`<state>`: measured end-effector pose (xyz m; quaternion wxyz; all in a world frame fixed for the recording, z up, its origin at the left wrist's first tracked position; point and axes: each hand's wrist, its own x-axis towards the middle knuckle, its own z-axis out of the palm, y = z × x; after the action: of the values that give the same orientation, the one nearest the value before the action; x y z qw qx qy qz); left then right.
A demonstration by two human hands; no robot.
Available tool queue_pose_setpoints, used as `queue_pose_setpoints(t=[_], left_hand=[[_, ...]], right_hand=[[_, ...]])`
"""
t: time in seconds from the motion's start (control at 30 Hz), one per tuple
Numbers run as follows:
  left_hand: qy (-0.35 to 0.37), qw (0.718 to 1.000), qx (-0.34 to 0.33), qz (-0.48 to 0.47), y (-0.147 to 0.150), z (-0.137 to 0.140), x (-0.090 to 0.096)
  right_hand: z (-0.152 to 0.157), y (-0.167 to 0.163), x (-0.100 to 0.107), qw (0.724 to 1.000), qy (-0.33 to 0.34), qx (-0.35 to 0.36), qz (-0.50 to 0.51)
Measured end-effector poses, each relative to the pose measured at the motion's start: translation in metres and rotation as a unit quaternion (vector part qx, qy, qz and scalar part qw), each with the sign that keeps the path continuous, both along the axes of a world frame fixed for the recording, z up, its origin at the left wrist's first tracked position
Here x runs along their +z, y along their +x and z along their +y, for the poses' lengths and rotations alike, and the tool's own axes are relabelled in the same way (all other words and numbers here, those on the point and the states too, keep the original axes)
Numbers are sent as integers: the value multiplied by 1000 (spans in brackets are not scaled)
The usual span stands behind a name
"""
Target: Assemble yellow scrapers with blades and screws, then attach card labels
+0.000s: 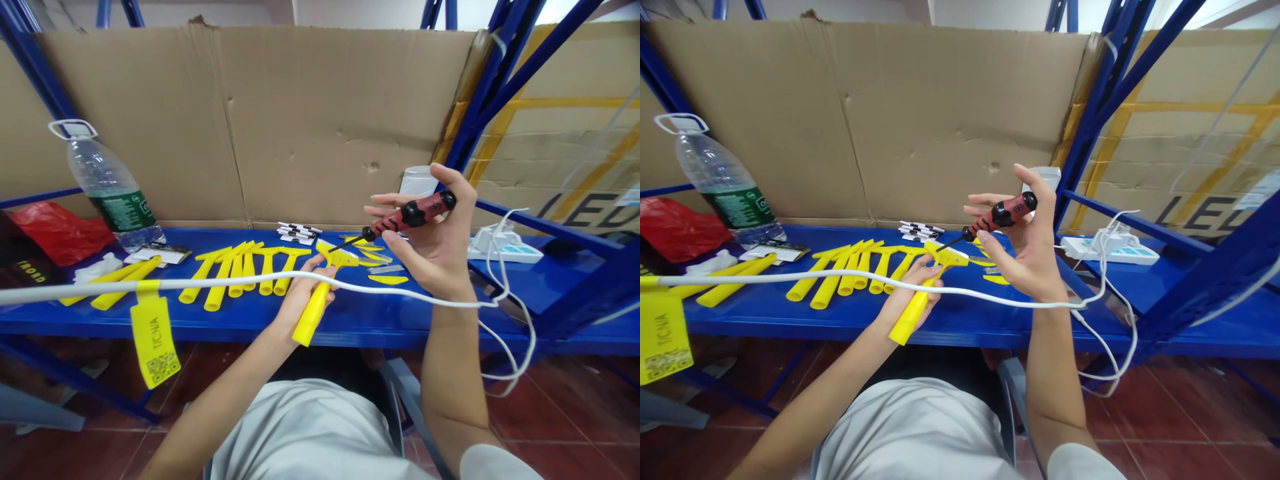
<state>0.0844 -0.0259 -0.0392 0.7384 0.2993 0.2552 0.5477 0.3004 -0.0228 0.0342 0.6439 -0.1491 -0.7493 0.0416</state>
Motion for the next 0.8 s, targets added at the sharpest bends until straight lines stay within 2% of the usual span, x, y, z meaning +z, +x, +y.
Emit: queue_pose_setpoints(t=[0.2,0.43,0.63,0.8], left_hand=[[4,1000,-7,14,-1,1,-4],[8,1000,-9,5,-2,2,-6],[8,1000,-15,-3,-2,0,-2],[11,1000,-11,-5,-1,1,-3]], right_hand=[[6,0,0,999,43,-11,25],[-1,1,1,1000,-7,-3,-11],[4,-3,0,999,30,-23,38],[2,0,-1,1000,0,-7,18]])
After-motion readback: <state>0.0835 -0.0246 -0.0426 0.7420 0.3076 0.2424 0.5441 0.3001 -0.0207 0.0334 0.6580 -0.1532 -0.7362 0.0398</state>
